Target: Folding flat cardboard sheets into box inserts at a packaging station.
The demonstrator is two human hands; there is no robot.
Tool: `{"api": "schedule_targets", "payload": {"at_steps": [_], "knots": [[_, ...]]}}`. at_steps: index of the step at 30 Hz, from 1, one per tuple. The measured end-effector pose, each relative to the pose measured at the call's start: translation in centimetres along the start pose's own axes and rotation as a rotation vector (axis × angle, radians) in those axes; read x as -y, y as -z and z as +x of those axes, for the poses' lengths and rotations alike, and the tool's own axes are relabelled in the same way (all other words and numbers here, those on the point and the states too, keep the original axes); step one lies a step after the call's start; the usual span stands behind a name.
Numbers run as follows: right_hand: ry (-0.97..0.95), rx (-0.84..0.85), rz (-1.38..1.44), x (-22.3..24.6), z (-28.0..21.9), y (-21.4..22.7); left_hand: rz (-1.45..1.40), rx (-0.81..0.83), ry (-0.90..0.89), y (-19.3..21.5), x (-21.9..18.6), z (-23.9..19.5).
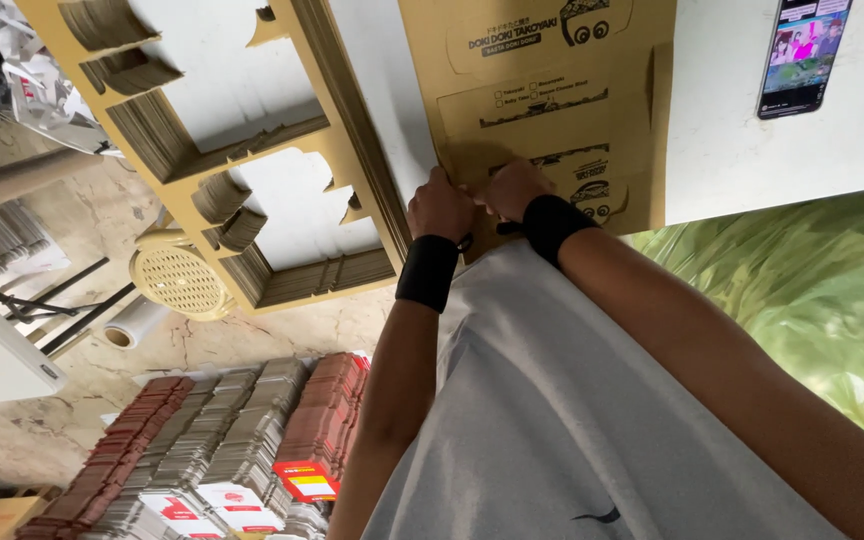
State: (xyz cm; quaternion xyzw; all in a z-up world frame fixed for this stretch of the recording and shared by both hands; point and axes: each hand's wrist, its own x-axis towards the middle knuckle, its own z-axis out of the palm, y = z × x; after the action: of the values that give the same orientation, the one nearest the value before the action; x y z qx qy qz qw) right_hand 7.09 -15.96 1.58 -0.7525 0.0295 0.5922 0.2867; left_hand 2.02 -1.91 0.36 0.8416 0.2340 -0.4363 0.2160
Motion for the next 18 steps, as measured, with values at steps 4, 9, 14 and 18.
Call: {"api": "schedule_targets", "payload": {"at_steps": [4, 9, 14, 18], "knots": [[0.04, 0.037, -0.075, 0.2, 0.1, -0.2, 0.021, 0.014, -0.006, 0.4, -0.4, -0.5], [0.065, 0.026, 0.053, -1.2, 0.1, 0.0, -0.153, 0.05, -0.088, 0.9, 1.7, 0.4], [0.07, -0.001, 0.232, -2.7, 1.0, -0.8, -0.297, 0.129, -0.102, 0.3, 3.3, 2.1], [0.031, -0.018, 0.262, -2.1, 0.8, -0.4, -0.255, 0.092, -0.125, 1.1, 2.6, 2.4]]}}
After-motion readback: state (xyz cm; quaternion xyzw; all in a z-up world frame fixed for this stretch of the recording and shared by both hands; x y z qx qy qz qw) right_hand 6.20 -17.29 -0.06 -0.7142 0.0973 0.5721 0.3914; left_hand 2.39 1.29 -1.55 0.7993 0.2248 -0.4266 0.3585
